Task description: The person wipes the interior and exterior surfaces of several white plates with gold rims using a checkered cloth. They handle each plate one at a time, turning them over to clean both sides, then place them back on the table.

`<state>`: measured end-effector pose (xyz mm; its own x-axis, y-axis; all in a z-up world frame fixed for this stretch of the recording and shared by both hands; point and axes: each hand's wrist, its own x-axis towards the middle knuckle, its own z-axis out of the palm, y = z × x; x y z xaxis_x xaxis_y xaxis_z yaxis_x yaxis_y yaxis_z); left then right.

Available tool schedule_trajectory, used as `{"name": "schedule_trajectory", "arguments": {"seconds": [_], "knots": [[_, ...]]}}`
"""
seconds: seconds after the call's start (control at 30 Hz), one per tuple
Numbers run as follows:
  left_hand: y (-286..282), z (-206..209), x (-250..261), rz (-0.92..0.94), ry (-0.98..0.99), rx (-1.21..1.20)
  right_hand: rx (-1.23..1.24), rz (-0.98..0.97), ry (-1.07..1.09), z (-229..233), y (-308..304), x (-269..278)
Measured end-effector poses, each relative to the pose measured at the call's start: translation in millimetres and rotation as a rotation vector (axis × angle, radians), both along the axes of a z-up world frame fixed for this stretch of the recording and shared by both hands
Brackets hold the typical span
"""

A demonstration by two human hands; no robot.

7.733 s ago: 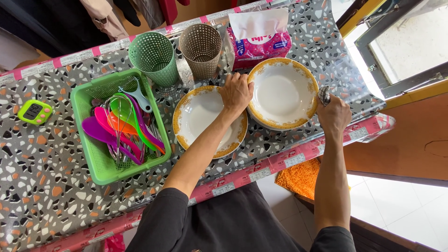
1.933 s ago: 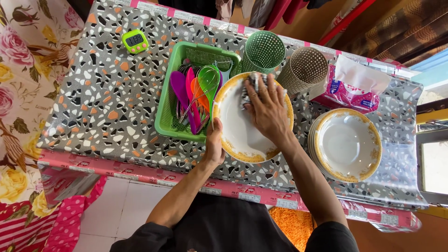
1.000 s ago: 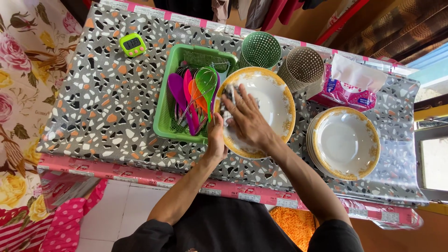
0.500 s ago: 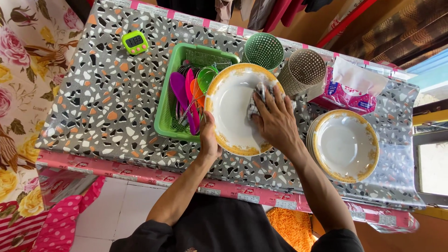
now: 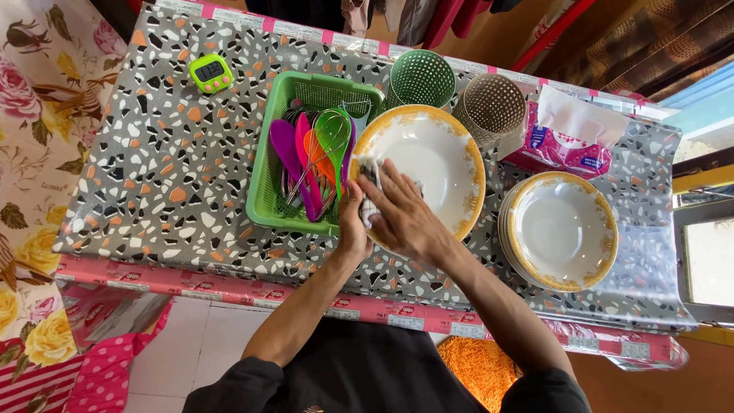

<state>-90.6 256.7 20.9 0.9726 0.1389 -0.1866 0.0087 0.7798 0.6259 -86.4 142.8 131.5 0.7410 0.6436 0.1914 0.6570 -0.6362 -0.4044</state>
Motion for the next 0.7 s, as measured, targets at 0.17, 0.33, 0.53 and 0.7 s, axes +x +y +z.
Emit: {"name": "schedule_trajectory", "arguments": {"seconds": [0.17, 0.33, 0.53, 0.7], "knots": [[0, 43, -12, -0.052, -0.015, 0.061, -0.002, -0.067, -0.151, 0, -7, 42], [6, 41, -15, -0.019, 0.020, 0.137, -0.139, -0.222, -0.295, 12, -32, 60], [19, 49, -2, 0.003, 0.001, 0.181, -0.259, -0.298, -0.357, 21, -55, 32], [16, 29, -1, 0.027, 0.021, 0.182, -0.337, -0.264, -0.083, 34, -55, 0]]}}
